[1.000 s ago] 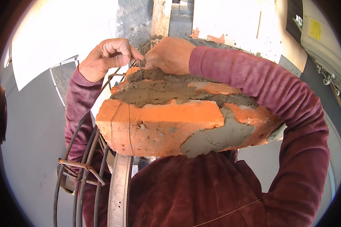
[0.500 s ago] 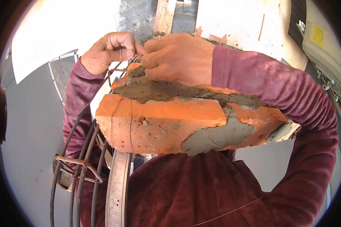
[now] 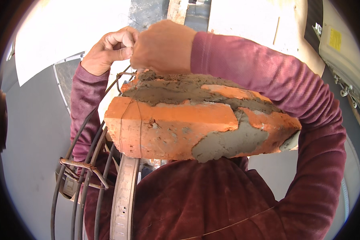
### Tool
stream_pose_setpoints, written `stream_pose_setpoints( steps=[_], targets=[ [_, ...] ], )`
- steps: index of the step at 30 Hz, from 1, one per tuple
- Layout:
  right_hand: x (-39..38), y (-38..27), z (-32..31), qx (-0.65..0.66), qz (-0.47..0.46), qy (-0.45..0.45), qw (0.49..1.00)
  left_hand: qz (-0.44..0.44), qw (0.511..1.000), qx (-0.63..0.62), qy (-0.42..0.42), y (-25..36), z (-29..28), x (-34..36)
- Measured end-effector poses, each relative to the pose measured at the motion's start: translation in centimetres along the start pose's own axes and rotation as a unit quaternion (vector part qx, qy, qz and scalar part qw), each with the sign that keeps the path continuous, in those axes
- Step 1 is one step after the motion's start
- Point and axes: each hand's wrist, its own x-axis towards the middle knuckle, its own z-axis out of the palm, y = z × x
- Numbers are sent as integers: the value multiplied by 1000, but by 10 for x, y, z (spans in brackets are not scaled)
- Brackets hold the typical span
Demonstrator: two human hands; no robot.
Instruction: The person applies mortar onto a brick wall using a trowel and then positions a red brick onto the mortar, tapping it with the trowel handle to secure it.
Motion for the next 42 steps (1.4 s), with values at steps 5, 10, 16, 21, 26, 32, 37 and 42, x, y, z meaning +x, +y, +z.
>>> stream_pose_setpoints(
  steps=[5, 10, 16, 21, 26, 32, 37, 42],
  targets=[
    [18, 18, -3, 175, 106, -87, 975, 5, 1000, 20, 23, -5, 0, -1],
    [23, 41, 10, 385, 327, -226, 833, 10, 998, 61, 17, -6, 4, 5],
    [-15, 41, 23, 454, 369, -199, 786, -28, 997, 77, 0, -5, 2, 5],
    [-45, 11, 6, 354, 308, -146, 871, -46, 993, 104, -14, -9, 0, 4],
    [-49, -14, -16, 189, 110, -100, 971, -64, 992, 93, -61, -12, 0, 20],
    [-48, -15, -16, 219, 89, -104, 966, -74, 986, 117, -88, -4, 7, 43],
    [-49, -15, -15, 228, 79, -89, 966, -125, 979, 98, -128, -12, 4, 48],
    [-47, -19, -21, 251, 114, -105, 956, -152, 977, 73, -131, -20, -2, 47]
  ],
)
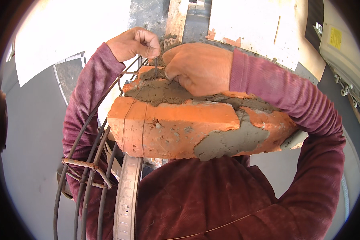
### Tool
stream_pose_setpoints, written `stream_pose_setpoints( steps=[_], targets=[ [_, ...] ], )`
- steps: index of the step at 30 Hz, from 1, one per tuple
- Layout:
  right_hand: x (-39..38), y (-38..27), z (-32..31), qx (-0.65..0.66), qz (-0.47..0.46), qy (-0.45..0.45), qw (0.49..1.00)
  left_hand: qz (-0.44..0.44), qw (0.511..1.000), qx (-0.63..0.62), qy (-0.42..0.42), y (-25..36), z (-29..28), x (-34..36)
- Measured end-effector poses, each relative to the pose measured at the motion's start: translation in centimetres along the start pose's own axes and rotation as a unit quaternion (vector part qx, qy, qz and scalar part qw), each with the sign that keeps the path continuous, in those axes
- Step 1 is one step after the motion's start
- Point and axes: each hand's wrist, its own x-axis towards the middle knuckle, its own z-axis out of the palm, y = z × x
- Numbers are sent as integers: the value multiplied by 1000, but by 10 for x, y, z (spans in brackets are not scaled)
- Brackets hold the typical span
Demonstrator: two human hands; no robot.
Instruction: The person applies mortar onto a brick wall using a trowel and then positions a red brick onto the mortar, tapping it with the trowel handle to secure it.
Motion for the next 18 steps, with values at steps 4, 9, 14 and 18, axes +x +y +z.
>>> stream_pose_setpoints(
  steps=[4, 9, 14, 18],
  targets=[
    [-2, -2, 0, -8, 12, 21, 1000, -37, 999, 12, 3, -8, 7, 2],
    [2, -13, -2, 22, 66, 63, 996, -93, 995, 46, 6, -9, 16, -6],
    [1, -2, 9, 9, 3, 84, 996, -98, 990, 93, 35, 1, 19, -21],
    [-1, 0, 6, -10, 9, 37, 999, -84, 982, 153, 77, 17, 26, -34]
  ],
)
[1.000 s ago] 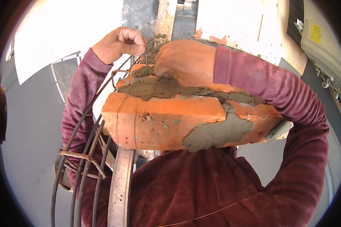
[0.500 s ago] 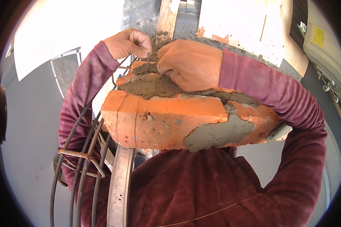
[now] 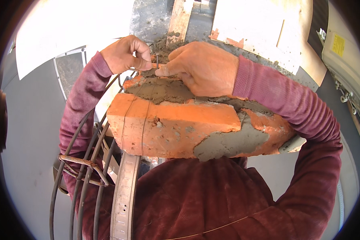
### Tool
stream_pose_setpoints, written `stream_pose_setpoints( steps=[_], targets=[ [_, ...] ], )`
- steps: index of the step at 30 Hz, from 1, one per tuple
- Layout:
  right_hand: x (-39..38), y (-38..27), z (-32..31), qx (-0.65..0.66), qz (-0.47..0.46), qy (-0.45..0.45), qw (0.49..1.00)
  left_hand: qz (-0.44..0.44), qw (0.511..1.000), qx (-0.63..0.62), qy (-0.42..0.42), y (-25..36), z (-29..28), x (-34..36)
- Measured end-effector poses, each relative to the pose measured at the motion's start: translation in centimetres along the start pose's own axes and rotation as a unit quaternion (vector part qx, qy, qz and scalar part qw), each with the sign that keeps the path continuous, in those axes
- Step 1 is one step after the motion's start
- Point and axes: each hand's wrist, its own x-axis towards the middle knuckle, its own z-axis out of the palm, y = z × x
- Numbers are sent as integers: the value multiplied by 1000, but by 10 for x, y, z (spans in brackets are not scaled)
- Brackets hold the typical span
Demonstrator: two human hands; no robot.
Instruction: The person applies mortar onto a brick wall using a trowel and then positions a red brick onto the mortar, tapping it with the trowel handle to secure it.
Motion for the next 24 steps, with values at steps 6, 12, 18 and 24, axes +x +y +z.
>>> stream_pose_setpoints(
  steps=[6, 12, 18, 24],
  targets=[
    [-3, 1, 1, -3, -2, -9, 1000, 235, 941, 228, 84, 32, 4, -31],
    [-6, 9, 11, -43, -31, 40, 998, 402, 853, 311, 119, 56, 0, 4],
    [-5, -4, 4, -88, -22, -3, 996, 149, 974, 142, 99, 14, 0, 44],
    [-5, -1, 4, -99, -22, 5, 995, 51, 998, -43, 13, -50, 0, 39]
  ],
)
